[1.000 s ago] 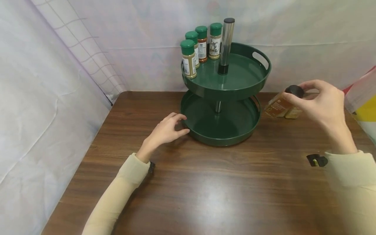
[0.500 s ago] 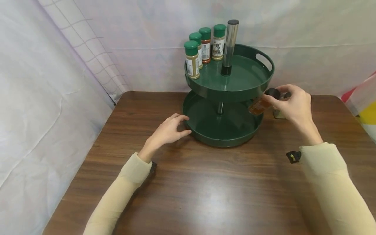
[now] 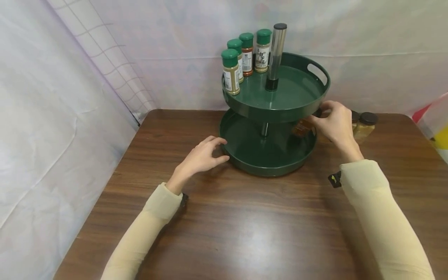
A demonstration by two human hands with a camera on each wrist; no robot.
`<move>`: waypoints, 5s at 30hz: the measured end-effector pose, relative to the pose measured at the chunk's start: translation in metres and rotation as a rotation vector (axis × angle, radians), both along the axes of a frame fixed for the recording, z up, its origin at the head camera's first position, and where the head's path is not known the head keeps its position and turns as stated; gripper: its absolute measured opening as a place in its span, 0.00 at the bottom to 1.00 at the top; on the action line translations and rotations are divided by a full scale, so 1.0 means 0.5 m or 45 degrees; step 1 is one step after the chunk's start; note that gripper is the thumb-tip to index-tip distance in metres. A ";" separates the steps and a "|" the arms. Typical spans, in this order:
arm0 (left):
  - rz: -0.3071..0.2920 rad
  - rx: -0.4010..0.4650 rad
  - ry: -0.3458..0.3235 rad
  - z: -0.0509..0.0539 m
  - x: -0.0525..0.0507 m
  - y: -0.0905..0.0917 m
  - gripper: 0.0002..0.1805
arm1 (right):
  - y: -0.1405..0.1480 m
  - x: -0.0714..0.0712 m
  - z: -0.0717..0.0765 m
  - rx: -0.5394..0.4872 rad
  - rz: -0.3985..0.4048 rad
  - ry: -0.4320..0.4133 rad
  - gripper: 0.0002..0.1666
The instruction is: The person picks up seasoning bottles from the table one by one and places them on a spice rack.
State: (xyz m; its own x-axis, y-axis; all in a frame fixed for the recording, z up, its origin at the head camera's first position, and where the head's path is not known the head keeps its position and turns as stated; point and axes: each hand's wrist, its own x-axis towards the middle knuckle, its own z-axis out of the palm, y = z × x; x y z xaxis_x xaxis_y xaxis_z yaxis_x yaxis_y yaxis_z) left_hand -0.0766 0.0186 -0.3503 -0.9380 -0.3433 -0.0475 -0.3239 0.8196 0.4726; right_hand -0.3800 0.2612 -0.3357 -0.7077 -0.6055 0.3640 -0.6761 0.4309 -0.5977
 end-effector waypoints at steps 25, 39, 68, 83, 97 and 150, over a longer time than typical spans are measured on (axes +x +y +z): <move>-0.022 0.046 0.018 0.007 -0.003 0.004 0.31 | -0.046 -0.016 -0.012 0.004 0.023 0.069 0.20; 0.005 0.057 0.015 0.006 0.008 0.001 0.31 | -0.035 0.001 -0.019 0.024 0.024 -0.027 0.15; 0.009 0.072 0.026 0.000 0.003 0.002 0.30 | 0.169 -0.078 0.022 0.024 -0.185 -0.022 0.38; 0.025 0.063 0.021 0.002 0.002 0.003 0.30 | 0.221 -0.121 -0.023 0.168 -0.257 -0.375 0.52; 0.020 0.075 0.027 0.000 0.004 0.008 0.29 | 0.213 -0.135 -0.041 0.276 -0.246 -0.318 0.49; 0.014 0.077 0.037 -0.001 0.009 -0.005 0.30 | 0.196 -0.037 0.054 -0.098 -0.291 0.006 0.37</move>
State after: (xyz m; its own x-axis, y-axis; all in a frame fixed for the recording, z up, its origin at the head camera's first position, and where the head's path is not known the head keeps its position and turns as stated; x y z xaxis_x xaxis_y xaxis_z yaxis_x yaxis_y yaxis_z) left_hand -0.0722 0.0160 -0.3507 -0.9354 -0.3512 -0.0415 -0.3185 0.7856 0.5304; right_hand -0.3985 0.3591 -0.3089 -0.8214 -0.4004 0.4063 -0.5691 0.5263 -0.6318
